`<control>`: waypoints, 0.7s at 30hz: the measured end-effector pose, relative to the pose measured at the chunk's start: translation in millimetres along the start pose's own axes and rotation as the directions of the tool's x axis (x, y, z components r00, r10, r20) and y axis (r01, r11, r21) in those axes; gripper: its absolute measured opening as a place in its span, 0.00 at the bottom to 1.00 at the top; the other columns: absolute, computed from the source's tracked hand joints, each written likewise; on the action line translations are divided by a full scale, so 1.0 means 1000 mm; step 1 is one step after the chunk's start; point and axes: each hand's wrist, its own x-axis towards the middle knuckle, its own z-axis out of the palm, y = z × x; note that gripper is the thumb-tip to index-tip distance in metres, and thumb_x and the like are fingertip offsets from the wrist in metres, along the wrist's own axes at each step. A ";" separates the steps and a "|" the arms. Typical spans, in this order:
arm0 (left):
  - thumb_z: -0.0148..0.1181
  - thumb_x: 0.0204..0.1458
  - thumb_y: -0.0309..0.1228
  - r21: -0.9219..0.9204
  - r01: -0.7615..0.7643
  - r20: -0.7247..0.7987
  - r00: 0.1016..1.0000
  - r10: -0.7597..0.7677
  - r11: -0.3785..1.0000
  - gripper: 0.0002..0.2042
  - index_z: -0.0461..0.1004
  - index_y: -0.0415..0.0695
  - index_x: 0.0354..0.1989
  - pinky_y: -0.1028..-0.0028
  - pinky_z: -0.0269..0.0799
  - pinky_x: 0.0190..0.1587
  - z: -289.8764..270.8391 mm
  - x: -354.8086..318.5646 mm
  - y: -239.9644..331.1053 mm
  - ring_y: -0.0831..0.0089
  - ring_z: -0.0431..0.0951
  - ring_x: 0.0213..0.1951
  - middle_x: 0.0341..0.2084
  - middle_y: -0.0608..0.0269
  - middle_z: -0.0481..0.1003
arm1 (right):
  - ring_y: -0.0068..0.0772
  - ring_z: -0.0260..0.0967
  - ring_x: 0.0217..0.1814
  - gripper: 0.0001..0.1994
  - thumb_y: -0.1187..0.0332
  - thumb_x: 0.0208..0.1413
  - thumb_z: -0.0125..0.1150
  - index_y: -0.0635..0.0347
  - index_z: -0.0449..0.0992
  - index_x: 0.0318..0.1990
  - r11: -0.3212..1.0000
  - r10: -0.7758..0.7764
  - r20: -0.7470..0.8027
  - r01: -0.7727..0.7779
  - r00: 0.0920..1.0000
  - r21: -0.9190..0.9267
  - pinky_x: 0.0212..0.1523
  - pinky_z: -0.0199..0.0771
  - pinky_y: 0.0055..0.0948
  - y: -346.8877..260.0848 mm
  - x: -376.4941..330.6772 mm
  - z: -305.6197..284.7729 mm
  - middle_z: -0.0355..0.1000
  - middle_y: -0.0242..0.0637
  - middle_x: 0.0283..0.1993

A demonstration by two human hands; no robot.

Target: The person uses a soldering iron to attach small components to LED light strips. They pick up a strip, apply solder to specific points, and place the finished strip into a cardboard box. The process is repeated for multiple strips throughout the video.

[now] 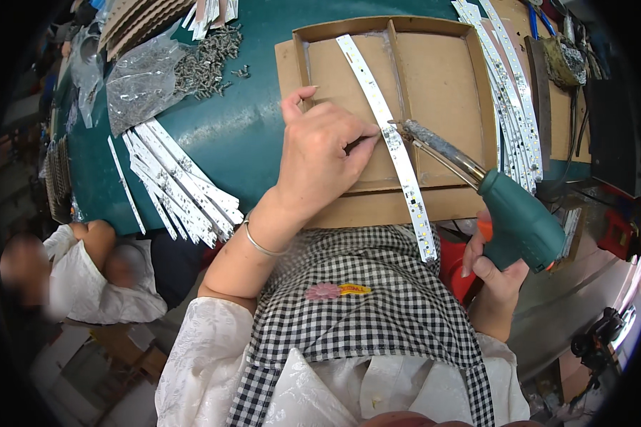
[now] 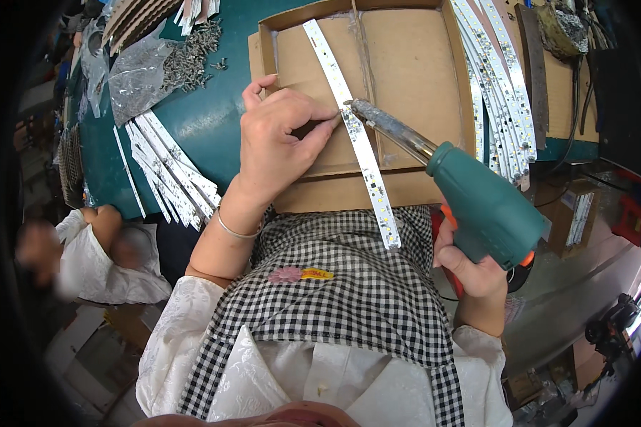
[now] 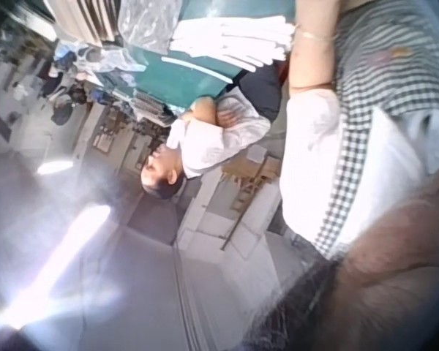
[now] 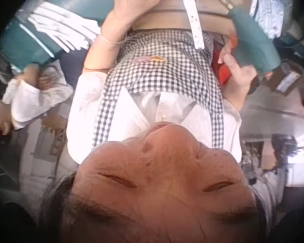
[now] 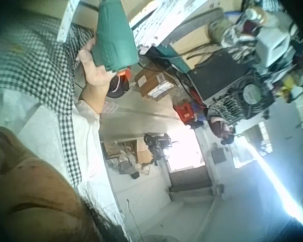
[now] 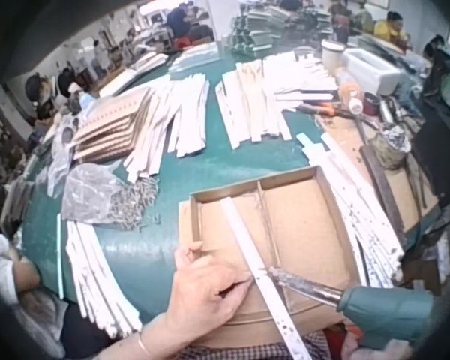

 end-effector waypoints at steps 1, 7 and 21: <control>0.71 0.41 0.24 0.001 -0.003 -0.001 1.000 0.003 1.000 0.04 0.82 0.48 0.24 0.55 0.60 0.58 0.000 0.000 0.000 0.72 0.77 0.27 0.18 0.70 0.76 | 0.28 0.67 0.29 0.38 0.73 0.51 0.71 0.75 0.56 0.67 1.000 0.005 -0.008 -0.005 1.000 -0.006 0.21 0.74 0.27 0.002 0.001 0.001 0.68 0.48 0.48; 0.72 0.42 0.24 0.052 -0.037 0.032 0.999 0.035 0.998 0.06 0.82 0.49 0.26 0.59 0.60 0.57 -0.003 0.002 0.001 0.75 0.78 0.28 0.20 0.72 0.78 | 0.28 0.70 0.30 0.23 0.78 0.51 0.68 0.68 0.67 0.53 0.936 -0.132 0.073 0.149 0.988 -0.319 0.32 0.74 0.28 0.035 0.013 0.010 0.69 0.36 0.35; 0.71 0.40 0.24 0.065 0.002 0.092 0.996 -0.008 0.998 0.04 0.83 0.48 0.24 0.58 0.60 0.59 -0.004 0.006 0.002 0.74 0.78 0.27 0.19 0.71 0.78 | 0.23 0.66 0.34 0.35 0.90 0.45 0.65 0.68 0.60 0.63 0.971 -0.194 -0.117 0.173 0.974 -0.167 0.37 0.73 0.23 0.034 0.033 0.051 0.67 0.40 0.44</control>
